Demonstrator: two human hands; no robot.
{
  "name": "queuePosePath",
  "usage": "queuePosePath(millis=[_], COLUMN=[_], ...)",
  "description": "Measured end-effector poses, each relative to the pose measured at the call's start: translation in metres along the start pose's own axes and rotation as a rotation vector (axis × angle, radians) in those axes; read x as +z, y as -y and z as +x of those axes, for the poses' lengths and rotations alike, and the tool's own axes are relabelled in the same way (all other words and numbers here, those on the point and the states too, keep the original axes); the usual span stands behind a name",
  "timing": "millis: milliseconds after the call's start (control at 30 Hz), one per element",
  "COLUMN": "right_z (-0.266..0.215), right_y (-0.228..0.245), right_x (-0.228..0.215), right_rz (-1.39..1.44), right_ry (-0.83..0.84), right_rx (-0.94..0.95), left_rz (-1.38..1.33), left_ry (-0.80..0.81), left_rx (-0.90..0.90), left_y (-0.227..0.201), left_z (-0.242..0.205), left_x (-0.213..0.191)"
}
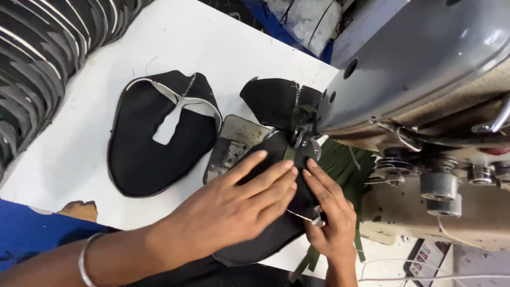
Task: The person sews a green elastic strap onto black footwear using a sewing machine. They repeatedly pick up a piece of footwear, position the strap, sew it in place, and then cut the excess strap with scissors before placing the finished item aside.
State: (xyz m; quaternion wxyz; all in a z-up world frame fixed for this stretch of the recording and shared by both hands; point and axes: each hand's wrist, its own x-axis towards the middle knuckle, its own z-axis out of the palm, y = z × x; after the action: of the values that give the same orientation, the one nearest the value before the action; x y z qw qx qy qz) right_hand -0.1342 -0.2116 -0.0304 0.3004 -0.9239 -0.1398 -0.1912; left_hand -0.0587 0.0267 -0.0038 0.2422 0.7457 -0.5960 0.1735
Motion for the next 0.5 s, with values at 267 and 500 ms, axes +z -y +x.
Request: queuePosePath(millis=[267, 500], right_z=[0.0, 0.002], right_y=[0.006, 0.009], right_x=[0.0, 0.001], right_rz=[0.109, 0.128], right_ry=[-0.051, -0.026], right_rx=[0.047, 0.032], left_rz=[0.277, 0.347], left_ry=[-0.103, -0.047], left_rx=[0.141, 0.165], left_y=[0.006, 0.007], left_z=[-0.01, -0.007], left_x=[0.006, 0.0])
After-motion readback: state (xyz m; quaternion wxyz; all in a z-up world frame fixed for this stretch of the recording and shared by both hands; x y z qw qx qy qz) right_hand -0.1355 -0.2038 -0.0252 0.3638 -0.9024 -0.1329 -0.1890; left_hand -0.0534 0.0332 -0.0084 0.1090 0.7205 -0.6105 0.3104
